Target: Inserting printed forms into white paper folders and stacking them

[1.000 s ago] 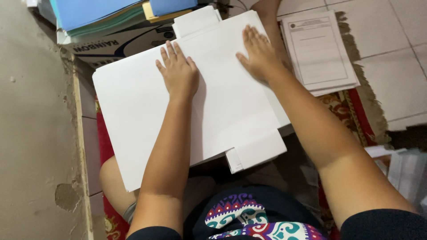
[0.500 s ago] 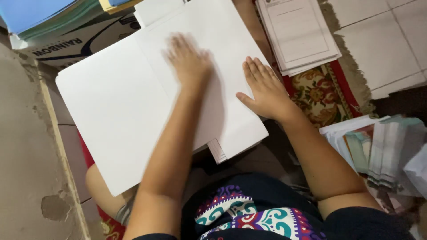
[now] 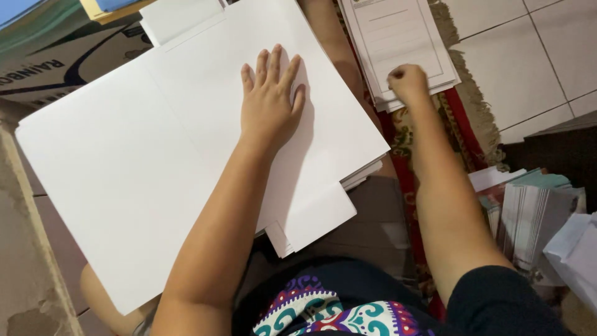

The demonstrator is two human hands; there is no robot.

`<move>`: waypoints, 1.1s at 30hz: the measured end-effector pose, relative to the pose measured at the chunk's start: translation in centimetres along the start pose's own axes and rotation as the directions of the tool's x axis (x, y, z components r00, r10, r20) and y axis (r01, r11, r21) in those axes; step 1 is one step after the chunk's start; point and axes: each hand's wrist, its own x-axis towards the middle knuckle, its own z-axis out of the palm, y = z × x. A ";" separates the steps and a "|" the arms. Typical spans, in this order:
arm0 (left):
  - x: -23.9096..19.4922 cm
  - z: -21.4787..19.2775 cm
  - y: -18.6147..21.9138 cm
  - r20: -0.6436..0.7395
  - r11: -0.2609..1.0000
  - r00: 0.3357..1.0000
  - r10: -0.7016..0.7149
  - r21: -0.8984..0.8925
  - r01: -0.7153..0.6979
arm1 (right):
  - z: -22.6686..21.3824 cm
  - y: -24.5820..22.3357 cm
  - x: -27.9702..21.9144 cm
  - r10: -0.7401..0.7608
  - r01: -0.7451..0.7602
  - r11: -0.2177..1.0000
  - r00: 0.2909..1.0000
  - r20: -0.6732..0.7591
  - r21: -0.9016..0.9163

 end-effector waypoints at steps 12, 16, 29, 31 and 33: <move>0.3 1.2 -0.3 -0.085 0.999 0.996 0.028 0.044 -0.025 | 10.8 6.2 3.3 -0.020 -0.051 0.821 0.993 -0.119 -0.569; 0.3 1.4 -0.5 -0.078 0.999 0.997 0.016 0.037 -0.013 | 13.7 9.9 5.5 -0.270 0.140 0.701 0.960 -0.078 -0.700; -1.8 3.6 -0.9 -0.321 0.985 0.946 0.039 0.169 0.017 | -7.3 1.7 -0.7 -0.577 0.549 0.799 0.585 -0.570 -0.245; -2.5 3.5 -0.8 -0.380 0.968 0.924 0.045 0.245 0.054 | -12.1 -4.8 -5.7 -0.625 0.638 0.721 0.430 -0.651 -0.271; -3.0 2.9 -0.7 -0.449 0.972 0.884 0.133 0.234 -0.027 | -16.6 -15.4 -12.5 -0.777 0.711 0.521 0.166 -0.607 -0.472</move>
